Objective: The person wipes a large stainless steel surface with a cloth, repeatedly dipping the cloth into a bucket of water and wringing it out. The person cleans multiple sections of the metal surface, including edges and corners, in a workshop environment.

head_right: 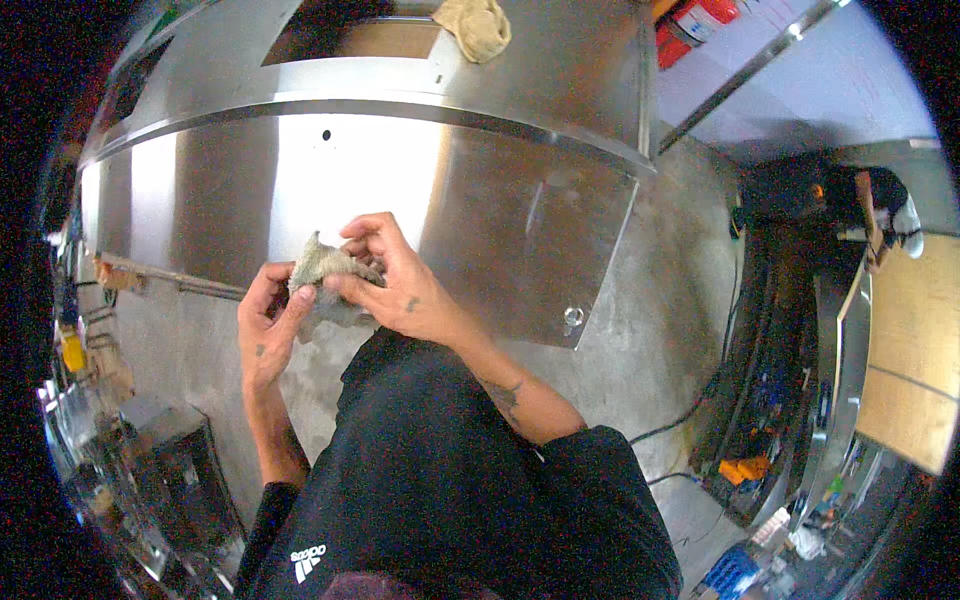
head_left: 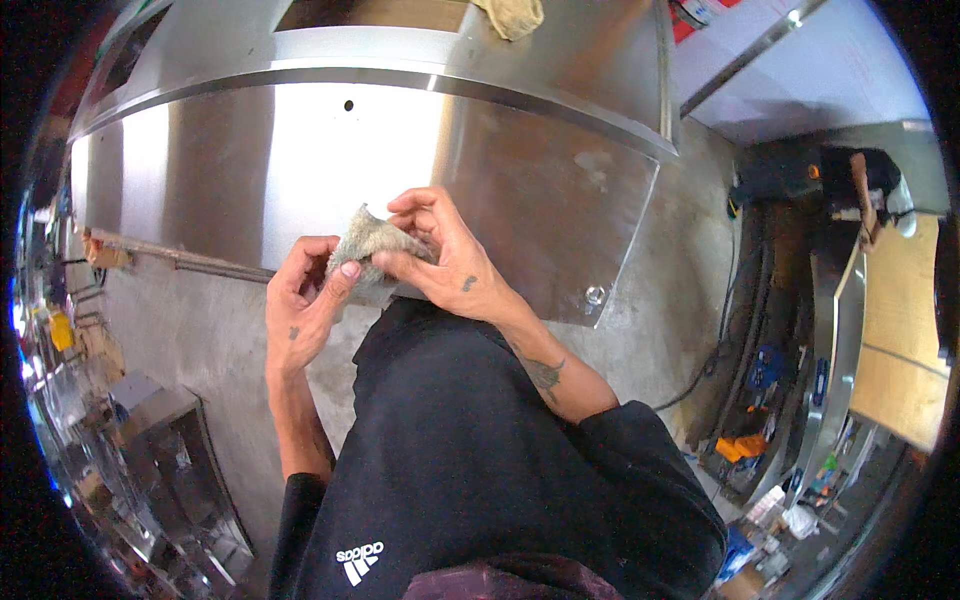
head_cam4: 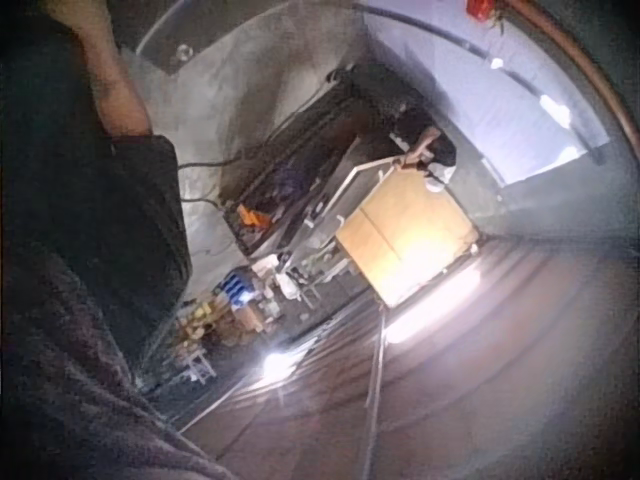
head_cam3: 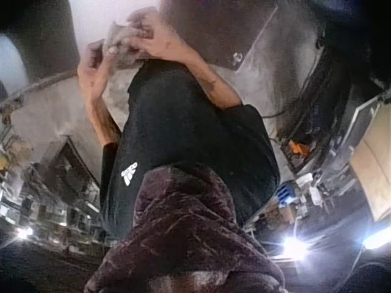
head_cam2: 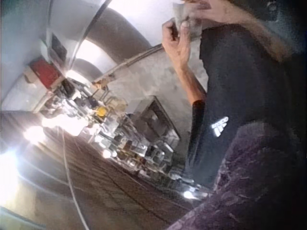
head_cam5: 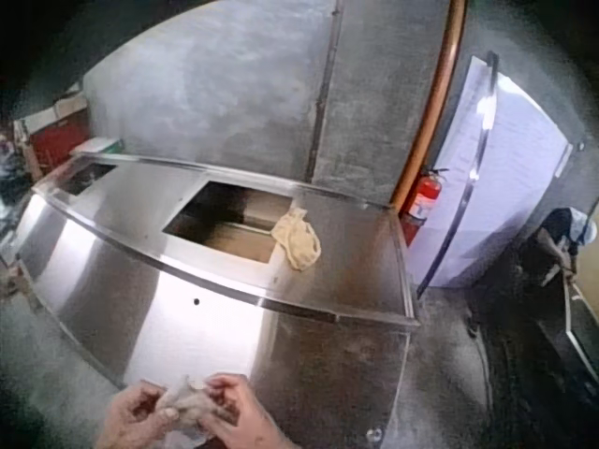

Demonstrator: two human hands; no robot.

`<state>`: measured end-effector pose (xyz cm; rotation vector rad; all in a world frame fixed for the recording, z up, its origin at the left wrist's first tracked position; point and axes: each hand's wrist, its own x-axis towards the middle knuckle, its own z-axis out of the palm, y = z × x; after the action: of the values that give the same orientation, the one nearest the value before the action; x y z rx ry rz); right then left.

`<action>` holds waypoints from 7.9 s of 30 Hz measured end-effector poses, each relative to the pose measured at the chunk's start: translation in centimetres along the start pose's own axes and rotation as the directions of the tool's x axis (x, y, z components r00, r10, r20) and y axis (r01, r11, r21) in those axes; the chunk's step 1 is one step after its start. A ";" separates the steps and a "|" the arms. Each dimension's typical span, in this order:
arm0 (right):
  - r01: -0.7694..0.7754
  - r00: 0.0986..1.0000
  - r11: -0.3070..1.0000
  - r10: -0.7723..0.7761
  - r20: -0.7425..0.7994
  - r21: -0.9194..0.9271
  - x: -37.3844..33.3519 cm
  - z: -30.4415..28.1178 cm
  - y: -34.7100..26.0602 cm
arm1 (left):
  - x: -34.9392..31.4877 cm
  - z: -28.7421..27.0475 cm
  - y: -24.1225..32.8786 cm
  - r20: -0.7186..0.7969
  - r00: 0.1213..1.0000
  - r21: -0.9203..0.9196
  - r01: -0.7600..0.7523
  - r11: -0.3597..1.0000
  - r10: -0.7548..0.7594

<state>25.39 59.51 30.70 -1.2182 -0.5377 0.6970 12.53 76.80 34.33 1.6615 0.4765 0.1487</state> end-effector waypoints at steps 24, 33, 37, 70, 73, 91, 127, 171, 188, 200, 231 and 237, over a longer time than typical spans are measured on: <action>-0.142 0.849 0.253 -0.466 -0.249 -0.957 17.1 2.6 7.6 | 3.7 -14.4 -11.8 0.307 0.943 -0.050 0.151 0.987 -0.129; -0.310 0.776 0.166 -0.525 -0.350 -0.936 20.1 3.3 12.0 | 4.1 -26.0 -15.3 0.341 0.900 -0.002 0.289 0.957 -0.271; -0.316 0.746 0.162 -0.566 -0.350 -0.935 20.8 3.7 12.9 | 5.4 -27.3 -15.1 0.387 0.879 -0.018 0.310 0.950 -0.280; 0.159 0.987 0.863 -0.122 0.109 -0.479 10.8 20.6 9.8 | 1.8 -22.9 -9.4 -0.080 0.992 -0.235 -0.110 0.966 0.094; 0.202 0.950 0.797 -0.019 0.310 -0.570 9.5 20.7 6.6 | -0.2 -21.6 -7.4 -0.030 0.992 -0.182 -0.126 0.975 0.122; -0.340 0.936 0.940 0.342 0.088 -0.032 9.2 20.2 7.9 | 3.1 -23.1 -3.7 -0.261 0.964 -0.433 -0.070 0.899 -0.051; -0.200 0.734 0.013 -0.660 -0.159 -0.980 34.7 20.6 18.2 | 12.1 -46.0 -16.6 0.540 0.815 -0.025 0.268 0.963 -0.213; 0.027 0.742 0.993 0.058 -0.668 0.116 25.8 37.5 9.7 | 12.8 -41.0 -11.5 0.409 0.913 -0.222 0.115 0.968 -0.015; -0.224 0.799 0.649 -0.304 -0.518 -0.727 28.0 27.1 9.3 | 14.3 -34.5 -8.5 0.581 0.809 -0.362 0.160 0.918 0.088; -0.175 0.825 0.026 -0.542 -0.161 -0.984 34.2 20.7 15.4 | 5.6 -40.4 -17.0 0.344 0.909 -0.115 0.291 0.950 -0.236; 0.111 0.899 0.406 -0.430 -0.082 -0.907 36.5 35.5 16.6 | 3.3 -44.2 -18.2 0.204 0.938 -0.145 0.313 0.939 -0.281; 0.011 0.892 0.317 -0.432 -0.134 -0.949 38.4 36.8 17.7 | 2.2 -50.6 -22.1 0.079 0.949 -0.149 0.314 0.938 -0.305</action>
<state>22.06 115.02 23.73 -2.2667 -0.8143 -0.2419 -8.86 125.73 20.30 1.4100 0.6611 -0.0900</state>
